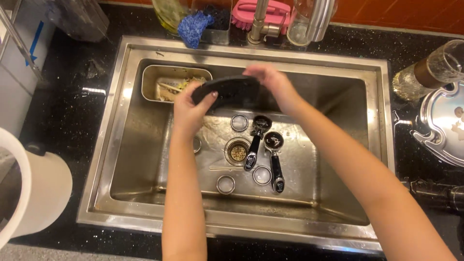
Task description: Washing and rinsing espresso machine portafilters, filter baskets, and other coffee accessories in a commercial sink.
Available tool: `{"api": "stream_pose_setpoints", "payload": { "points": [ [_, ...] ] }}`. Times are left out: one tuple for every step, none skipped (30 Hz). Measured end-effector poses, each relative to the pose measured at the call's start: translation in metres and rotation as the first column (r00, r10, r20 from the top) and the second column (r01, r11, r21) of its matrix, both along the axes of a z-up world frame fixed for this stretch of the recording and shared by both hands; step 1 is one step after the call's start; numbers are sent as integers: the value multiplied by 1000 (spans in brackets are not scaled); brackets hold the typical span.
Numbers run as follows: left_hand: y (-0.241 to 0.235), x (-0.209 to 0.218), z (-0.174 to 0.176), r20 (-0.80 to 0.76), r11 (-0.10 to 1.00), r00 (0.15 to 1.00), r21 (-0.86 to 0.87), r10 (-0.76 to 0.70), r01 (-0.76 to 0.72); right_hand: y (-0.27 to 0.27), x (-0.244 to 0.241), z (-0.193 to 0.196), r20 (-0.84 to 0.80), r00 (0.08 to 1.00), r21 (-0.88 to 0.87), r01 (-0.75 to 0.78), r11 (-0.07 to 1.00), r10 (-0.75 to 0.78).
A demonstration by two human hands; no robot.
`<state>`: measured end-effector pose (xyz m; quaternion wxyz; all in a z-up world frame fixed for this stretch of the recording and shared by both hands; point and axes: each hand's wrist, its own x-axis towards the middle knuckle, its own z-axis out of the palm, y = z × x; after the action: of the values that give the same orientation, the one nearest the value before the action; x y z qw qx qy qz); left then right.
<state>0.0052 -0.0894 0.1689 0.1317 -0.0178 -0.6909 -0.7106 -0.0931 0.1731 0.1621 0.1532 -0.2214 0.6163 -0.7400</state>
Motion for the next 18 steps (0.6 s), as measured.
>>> {"api": "stream_pose_setpoints", "payload": {
  "points": [
    [-2,-1,2,-65,998,998,56,-23,27,1,19,-4,-163,982,6,-92,996,92],
    [1,-8,5,-68,998,997,53,-27,31,-1,27,5,-167,982,3,-89,996,88],
    [5,-13,9,-138,990,990,133,-31,50,-3,34,14,-264,960,186,-43,982,92],
    [10,-16,11,-203,974,979,214,-30,74,-3,45,22,-351,929,359,21,933,114],
    [18,-16,1,-201,974,979,213,-34,78,0,53,24,-350,930,358,24,933,110],
    [24,-22,-7,-194,943,978,333,70,-1,1,53,28,-498,865,449,192,873,66],
    [29,-29,-15,-175,891,970,448,171,-76,1,54,33,-635,771,500,365,786,46],
    [39,-28,0,-185,891,968,448,170,-71,-1,59,45,-643,765,495,371,785,44],
    [49,-26,15,13,756,977,631,211,-171,-4,64,56,-803,592,426,494,758,65],
    [59,-19,26,226,580,953,757,201,-302,-7,74,65,-912,399,339,591,732,100],
    [63,-14,23,228,578,952,757,203,-304,-7,80,54,-911,400,341,589,733,102],
    [67,-13,21,240,441,970,867,40,-233,-7,82,45,-922,340,364,607,707,184],
    [70,-11,19,217,279,968,944,-124,-176,-8,85,36,-923,278,383,627,679,265],
    [65,-17,-4,216,277,969,945,-117,-177,-9,87,36,-923,275,383,623,682,268],
    [60,-24,-28,105,250,972,967,-208,-51,-9,89,35,-896,276,442,616,652,346],
    [57,-28,-54,-7,210,956,975,-295,72,-8,92,34,-861,279,501,608,616,425],
    [55,-27,-57,-7,207,957,976,-289,70,-3,92,38,-860,277,503,604,618,429],
    [52,-23,-60,23,234,952,971,-305,52,1,93,41,-861,309,507,591,628,405]
  ]
}}
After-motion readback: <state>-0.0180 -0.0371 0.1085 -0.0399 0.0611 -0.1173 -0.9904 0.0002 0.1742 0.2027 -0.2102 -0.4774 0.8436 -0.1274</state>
